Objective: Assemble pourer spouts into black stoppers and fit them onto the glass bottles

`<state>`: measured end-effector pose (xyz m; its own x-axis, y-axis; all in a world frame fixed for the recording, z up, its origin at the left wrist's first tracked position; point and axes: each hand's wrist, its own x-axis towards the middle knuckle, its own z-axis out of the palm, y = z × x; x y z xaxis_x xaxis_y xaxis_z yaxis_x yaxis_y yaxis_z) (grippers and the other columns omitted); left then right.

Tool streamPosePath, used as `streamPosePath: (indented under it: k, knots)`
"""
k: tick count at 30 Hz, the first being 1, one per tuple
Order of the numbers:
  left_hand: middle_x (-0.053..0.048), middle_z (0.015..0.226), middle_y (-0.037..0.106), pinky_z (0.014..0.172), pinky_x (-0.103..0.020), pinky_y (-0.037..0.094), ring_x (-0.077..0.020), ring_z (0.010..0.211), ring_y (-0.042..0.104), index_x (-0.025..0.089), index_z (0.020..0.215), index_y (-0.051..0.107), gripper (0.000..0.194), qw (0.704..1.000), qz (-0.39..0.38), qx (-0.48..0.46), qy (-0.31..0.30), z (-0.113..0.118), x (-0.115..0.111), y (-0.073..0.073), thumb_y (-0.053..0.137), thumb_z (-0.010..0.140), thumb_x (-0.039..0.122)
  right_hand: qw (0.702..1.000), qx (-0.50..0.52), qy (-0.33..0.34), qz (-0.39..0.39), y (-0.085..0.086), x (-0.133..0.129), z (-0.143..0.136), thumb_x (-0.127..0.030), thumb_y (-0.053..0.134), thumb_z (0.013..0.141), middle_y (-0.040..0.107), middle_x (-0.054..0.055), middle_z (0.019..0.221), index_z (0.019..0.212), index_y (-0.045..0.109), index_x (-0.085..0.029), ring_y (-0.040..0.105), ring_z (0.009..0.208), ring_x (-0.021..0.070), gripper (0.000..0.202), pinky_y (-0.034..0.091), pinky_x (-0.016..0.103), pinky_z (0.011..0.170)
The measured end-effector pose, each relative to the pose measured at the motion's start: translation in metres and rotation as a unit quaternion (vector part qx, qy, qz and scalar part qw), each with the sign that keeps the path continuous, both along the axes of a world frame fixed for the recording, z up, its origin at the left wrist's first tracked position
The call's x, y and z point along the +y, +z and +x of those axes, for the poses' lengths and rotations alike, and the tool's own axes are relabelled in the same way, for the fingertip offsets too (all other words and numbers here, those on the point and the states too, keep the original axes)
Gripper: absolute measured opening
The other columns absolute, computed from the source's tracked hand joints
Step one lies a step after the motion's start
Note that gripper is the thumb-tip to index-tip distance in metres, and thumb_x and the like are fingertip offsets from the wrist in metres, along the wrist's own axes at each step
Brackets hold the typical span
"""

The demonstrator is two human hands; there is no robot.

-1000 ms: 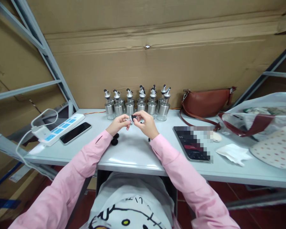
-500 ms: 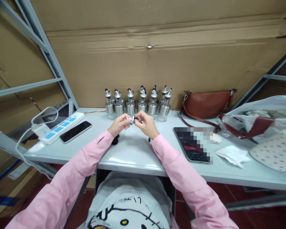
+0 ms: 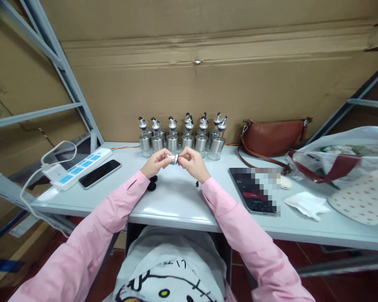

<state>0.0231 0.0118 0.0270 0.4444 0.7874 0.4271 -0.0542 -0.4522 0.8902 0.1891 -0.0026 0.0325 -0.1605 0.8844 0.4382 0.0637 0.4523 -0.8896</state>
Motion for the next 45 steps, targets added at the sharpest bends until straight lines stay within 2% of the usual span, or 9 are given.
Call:
streamPosePath:
  k: [9, 13, 17, 22, 26, 33, 37, 40, 45]
  knots:
    - [0.004, 0.063, 0.051, 0.053, -0.02, 0.039, -0.0062, 0.054, 0.046, 0.015, 0.083, 0.055, 0.033, 0.999, 0.032, 0.018, 0.02, -0.004, 0.004, 0.002, 0.061, 0.075, 0.046, 0.994, 0.061, 0.046, -0.072, -0.001, 0.003, 0.0, -0.031, 0.066, 0.065, 0.061, -0.003, 0.053, 0.068, 0.048, -0.019, 0.053, 0.042, 0.0087, 0.022, 0.043, 0.024, 0.046]
    - [0.002, 0.067, 0.055, 0.059, -0.022, 0.044, -0.0081, 0.059, 0.052, 0.015, 0.093, 0.056, 0.038, 0.999, 0.012, -0.007, 0.037, -0.011, 0.011, 0.004, 0.068, 0.07, 0.042, 0.987, 0.106, 0.064, -0.1, -0.001, 0.003, 0.0, -0.038, 0.072, 0.062, 0.066, -0.002, 0.06, 0.071, 0.049, -0.019, 0.062, 0.052, 0.0122, 0.031, 0.049, 0.027, 0.055]
    - [-0.001, 0.073, 0.06, 0.063, -0.024, 0.045, -0.009, 0.062, 0.054, 0.013, 0.084, 0.059, 0.035, 0.999, -0.012, 0.001, 0.031, -0.013, 0.012, 0.003, 0.071, 0.067, 0.041, 0.984, 0.121, 0.072, -0.105, 0.0, 0.003, 0.005, -0.035, 0.075, 0.062, 0.069, 0.0, 0.068, 0.072, 0.049, -0.018, 0.067, 0.065, 0.0142, 0.032, 0.05, 0.026, 0.062]
    - [-0.003, 0.082, 0.063, 0.068, -0.024, 0.045, -0.0113, 0.073, 0.058, 0.014, 0.085, 0.059, 0.031, 0.998, 0.005, -0.025, 0.055, -0.002, 0.007, -0.004, 0.068, 0.07, 0.039, 0.986, 0.085, 0.092, -0.107, -0.001, 0.004, 0.008, -0.034, 0.074, 0.063, 0.069, 0.001, 0.074, 0.073, 0.05, -0.018, 0.067, 0.07, 0.0153, 0.031, 0.048, 0.026, 0.062]
    - [-0.005, 0.092, 0.061, 0.068, -0.022, 0.044, -0.0121, 0.08, 0.057, 0.015, 0.085, 0.059, 0.024, 0.993, 0.051, -0.005, 0.108, 0.0, 0.004, -0.004, 0.066, 0.073, 0.034, 0.993, 0.056, 0.049, -0.088, -0.001, 0.005, 0.009, -0.035, 0.076, 0.059, 0.066, 0.0, 0.072, 0.071, 0.055, -0.017, 0.063, 0.066, 0.0132, 0.03, 0.048, 0.027, 0.062]
    - [-0.008, 0.103, 0.061, 0.08, -0.028, 0.047, -0.0177, 0.097, 0.058, 0.018, 0.104, 0.049, 0.037, 0.99, 0.079, -0.03, 0.115, 0.002, 0.003, -0.009, 0.066, 0.075, 0.034, 0.998, -0.034, -0.022, -0.045, 0.001, 0.006, 0.008, -0.036, 0.071, 0.062, 0.069, 0.003, 0.075, 0.077, 0.069, -0.015, 0.06, 0.07, 0.0152, 0.026, 0.047, 0.029, 0.07]
    - [-0.008, 0.107, 0.059, 0.083, -0.029, 0.047, -0.0151, 0.095, 0.06, 0.021, 0.112, 0.036, 0.043, 0.984, 0.105, -0.071, 0.122, 0.007, 0.005, -0.017, 0.062, 0.079, 0.031, 0.992, -0.117, -0.028, -0.025, 0.0, 0.008, 0.01, -0.036, 0.064, 0.069, 0.072, 0.005, 0.082, 0.081, 0.071, -0.015, 0.064, 0.08, 0.0194, 0.024, 0.047, 0.031, 0.076]
    - [-0.007, 0.104, 0.058, 0.077, -0.025, 0.048, -0.0131, 0.09, 0.06, 0.021, 0.11, 0.035, 0.038, 0.982, 0.12, -0.064, 0.134, 0.01, 0.006, -0.02, 0.058, 0.082, 0.03, 0.966, -0.245, -0.085, -0.017, -0.004, 0.015, 0.016, -0.027, 0.058, 0.075, 0.073, 0.007, 0.085, 0.086, 0.072, -0.014, 0.065, 0.08, 0.0196, 0.021, 0.047, 0.028, 0.074]
    - [-0.007, 0.103, 0.057, 0.073, -0.022, 0.048, -0.0133, 0.091, 0.058, 0.017, 0.096, 0.054, 0.016, 0.968, 0.181, 0.01, 0.171, 0.009, -0.001, -0.013, 0.043, 0.089, 0.026, 0.846, -0.511, -0.152, -0.032, -0.016, 0.026, 0.03, -0.022, 0.055, 0.078, 0.073, 0.008, 0.084, 0.085, 0.073, -0.015, 0.065, 0.078, 0.0185, 0.021, 0.043, 0.024, 0.069]
